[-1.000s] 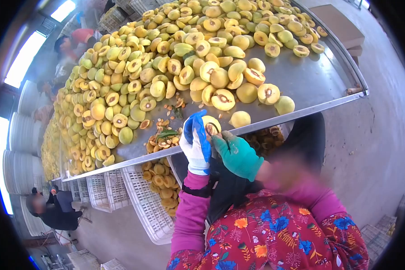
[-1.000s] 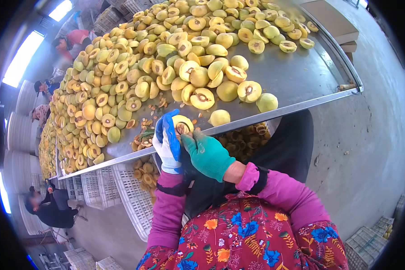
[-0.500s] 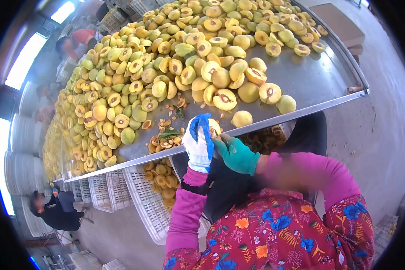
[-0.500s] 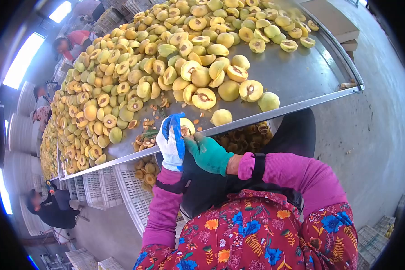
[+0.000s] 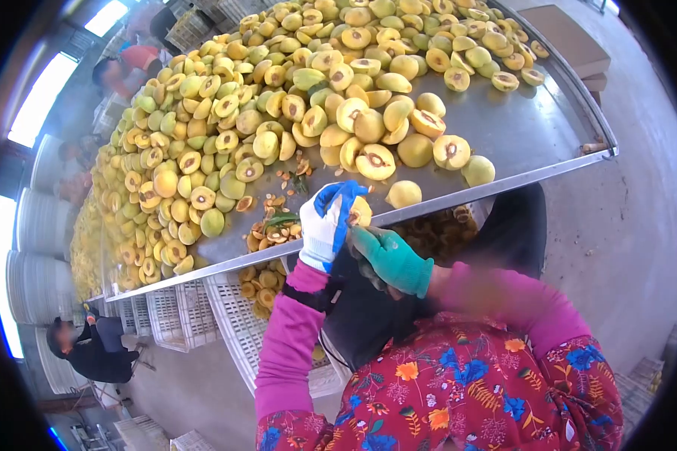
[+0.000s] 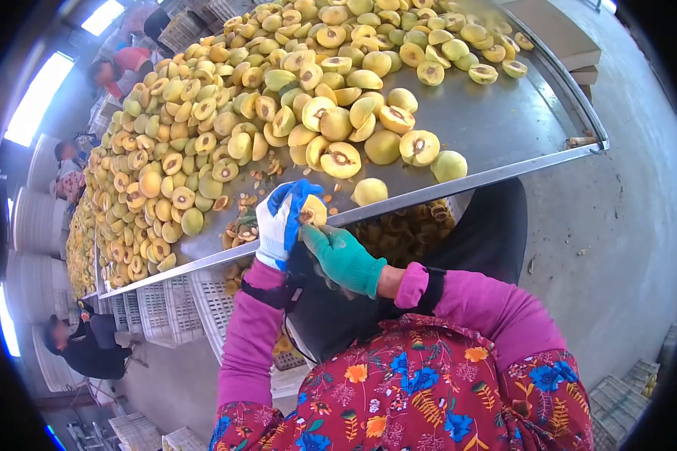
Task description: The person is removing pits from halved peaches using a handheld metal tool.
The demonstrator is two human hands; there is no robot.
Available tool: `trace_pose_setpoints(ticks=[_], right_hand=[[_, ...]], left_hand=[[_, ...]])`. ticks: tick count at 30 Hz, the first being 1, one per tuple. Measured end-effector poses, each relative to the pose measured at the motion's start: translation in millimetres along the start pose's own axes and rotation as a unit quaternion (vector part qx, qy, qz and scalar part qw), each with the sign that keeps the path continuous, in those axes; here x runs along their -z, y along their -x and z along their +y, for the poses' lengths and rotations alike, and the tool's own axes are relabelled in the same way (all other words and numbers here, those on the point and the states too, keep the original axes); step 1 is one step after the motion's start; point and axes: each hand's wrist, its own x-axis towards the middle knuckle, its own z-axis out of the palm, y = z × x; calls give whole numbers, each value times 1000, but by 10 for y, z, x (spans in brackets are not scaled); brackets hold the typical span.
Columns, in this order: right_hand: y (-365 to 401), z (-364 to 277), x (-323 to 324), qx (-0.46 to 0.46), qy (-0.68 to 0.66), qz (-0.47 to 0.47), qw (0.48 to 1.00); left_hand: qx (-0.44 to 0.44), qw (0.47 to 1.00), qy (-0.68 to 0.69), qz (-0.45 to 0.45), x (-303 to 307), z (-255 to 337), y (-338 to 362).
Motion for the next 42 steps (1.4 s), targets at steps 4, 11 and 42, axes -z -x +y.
trace_pose_setpoints(ticks=[4, 11, 42], right_hand=[[-50, 60, 52, -41, -55, -20, 997], [-81, 28, 74, -185, -394, -296, 850], [-1443, 1002, 2354, -57, 819, -35, 570]], left_hand=[[50, 993, 68, -88, 32, -119, -149], [119, 960, 246, 60, 52, -49, 166], [216, 974, 36, 61, 25, -152, 840]])
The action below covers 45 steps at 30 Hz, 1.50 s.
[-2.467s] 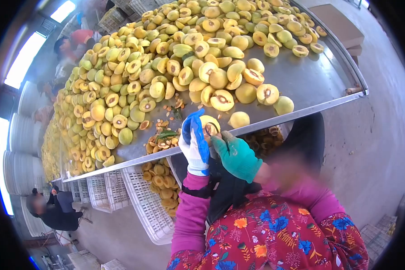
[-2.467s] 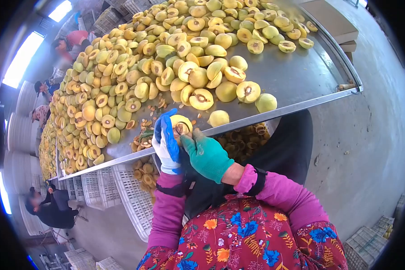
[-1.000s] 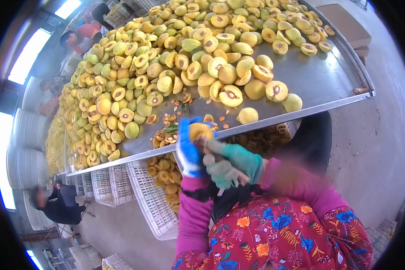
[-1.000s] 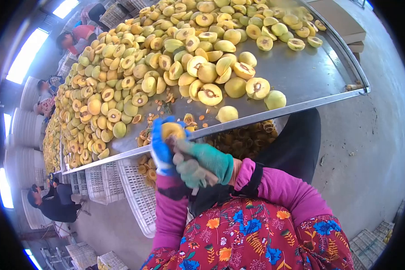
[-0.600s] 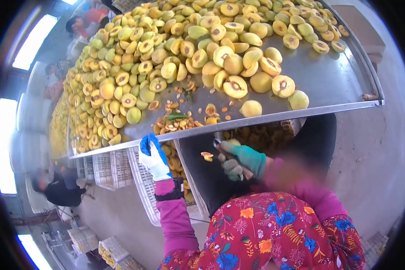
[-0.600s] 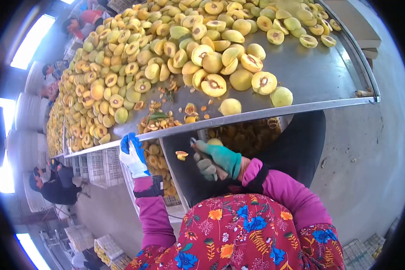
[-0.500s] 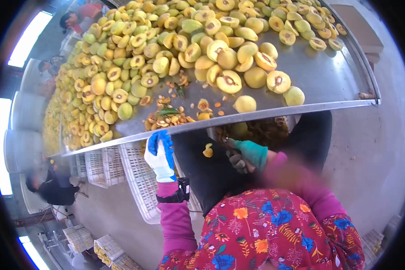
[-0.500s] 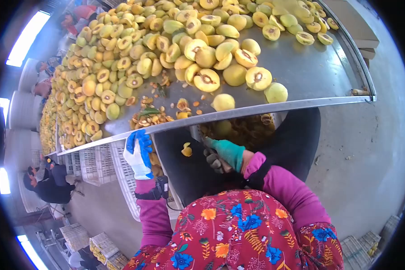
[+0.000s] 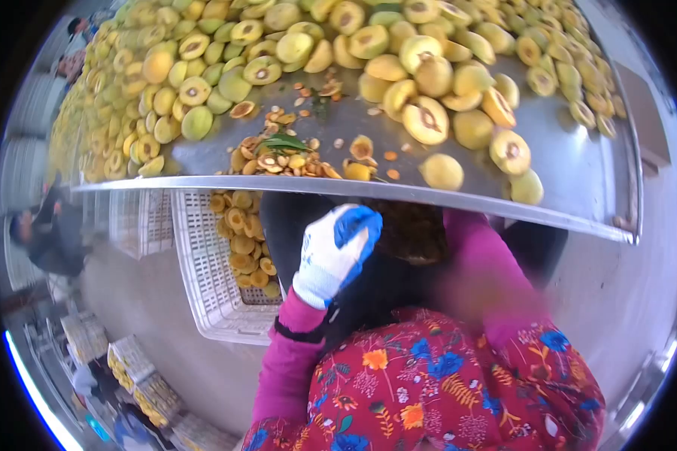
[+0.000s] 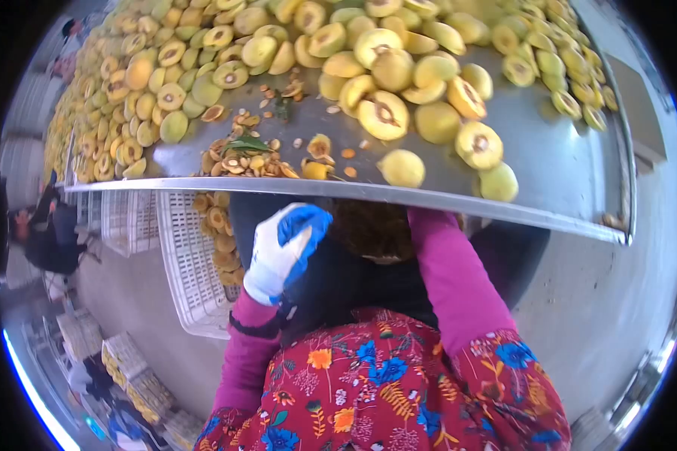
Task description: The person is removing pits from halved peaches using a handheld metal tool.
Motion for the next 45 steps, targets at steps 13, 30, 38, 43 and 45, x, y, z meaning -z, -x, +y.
trace_pose_setpoints(ticks=[13, 30, 38, 43, 45], right_hand=[[-55, 162, -98, -13, -10, -76, 997], [61, -128, 306, -127, -217, -75, 965], [-94, -180, 373, -166, -339, -113, 919], [-174, -153, 399, -189, -390, -138, 891], [-221, -124, 462, -189, -402, -134, 886]], left_hand=[[-78, 979, -161, -96, -130, -151, -60], [-226, 963, -80, -123, 104, -200, 719], [-228, 968, -15, -107, 165, -195, 730], [-253, 967, 29, -14, 231, -184, 1003], [-254, 967, 3, -32, 263, -193, 1092]])
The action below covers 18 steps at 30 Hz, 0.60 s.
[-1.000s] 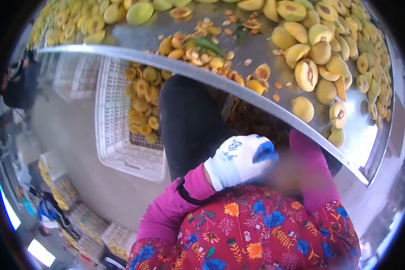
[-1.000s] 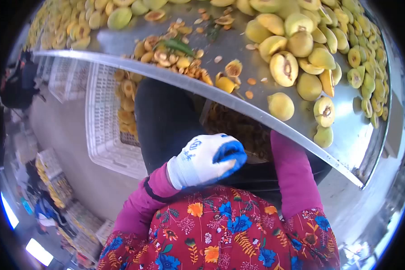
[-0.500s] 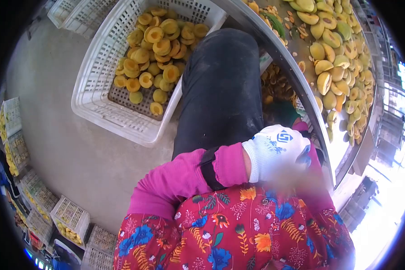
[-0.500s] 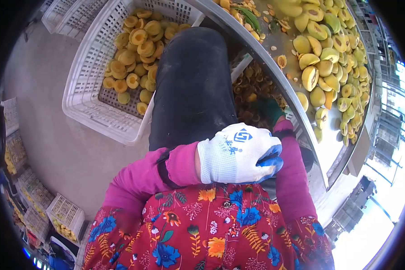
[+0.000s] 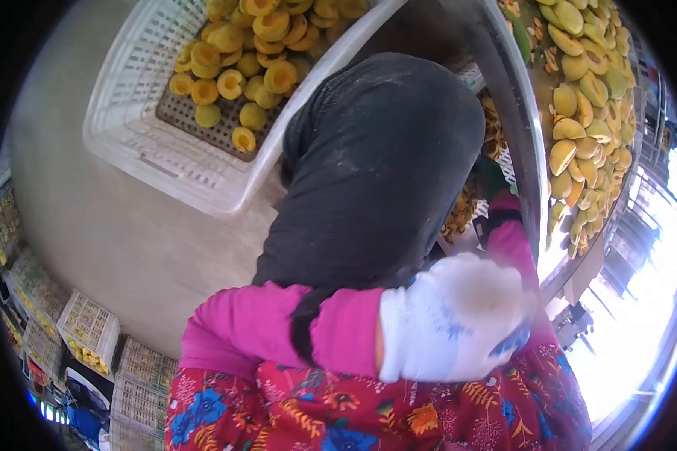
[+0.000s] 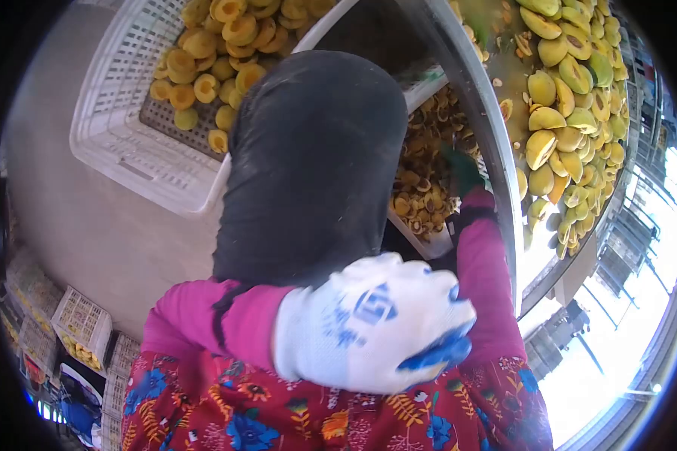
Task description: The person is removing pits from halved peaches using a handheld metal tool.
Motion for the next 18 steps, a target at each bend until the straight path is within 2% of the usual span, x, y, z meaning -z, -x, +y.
trace_pose_setpoints(ticks=[2, 9, 10, 13, 18], right_hand=[[-7, -14, 9, 11, -2, 12, 1000], [-98, -261, 18, 69, -36, 36, 996], [-127, -296, 20, 77, -47, 37, 995], [-213, -327, 40, 95, -73, 29, 992], [-95, -218, -7, 96, -122, 3, 988]], left_hand=[[20, 999, 6, -39, 25, 17, 125], [2, 1000, 8, 25, 113, -98, 269], [25, 998, 11, -64, 176, -90, 182], [56, 993, 29, -99, 264, -171, 39], [141, 985, 15, -101, 188, -239, -251]])
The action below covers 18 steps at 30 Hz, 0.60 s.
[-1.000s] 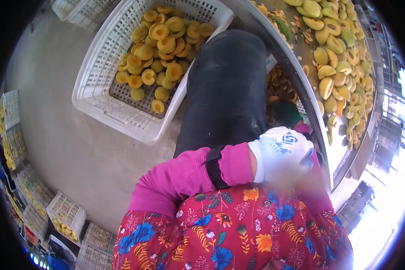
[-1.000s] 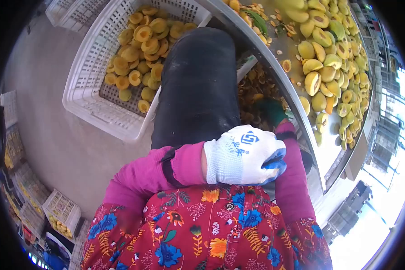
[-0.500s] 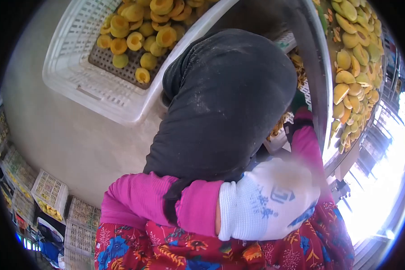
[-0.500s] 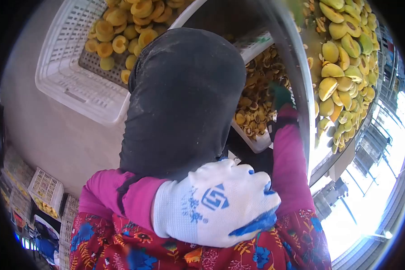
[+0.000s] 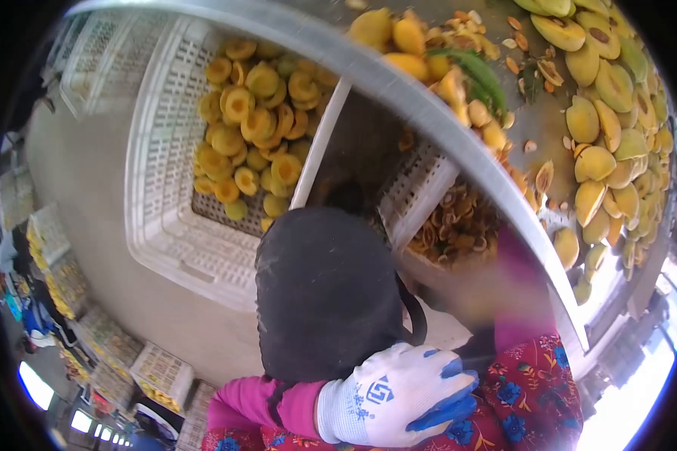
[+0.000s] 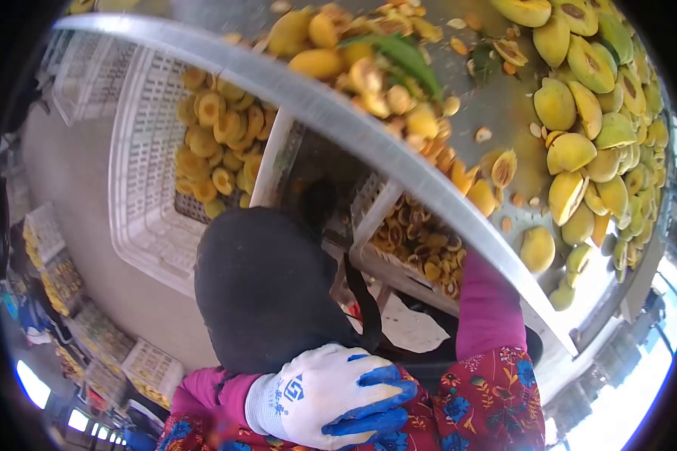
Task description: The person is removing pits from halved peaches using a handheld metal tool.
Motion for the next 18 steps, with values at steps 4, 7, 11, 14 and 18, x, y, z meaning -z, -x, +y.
trace_pose_setpoints(ticks=[4, 7, 11, 14, 18], right_hand=[[258, 93, -77, -23, -29, -42, 998], [478, 110, -146, -39, -44, -74, 996], [753, 2, -227, -47, -56, -108, 991], [953, -152, -273, -44, -64, -122, 990], [1293, -333, -281, -22, -70, -115, 991]], left_hand=[[24, 1000, -9, -3, -30, -6, -401], [55, 998, 8, -2, -20, -16, -771], [86, 996, -19, 7, 9, -142, -1112], [32, 994, -102, 33, -52, -361, -1183], [78, 946, -312, 44, -158, -322, -1162]])
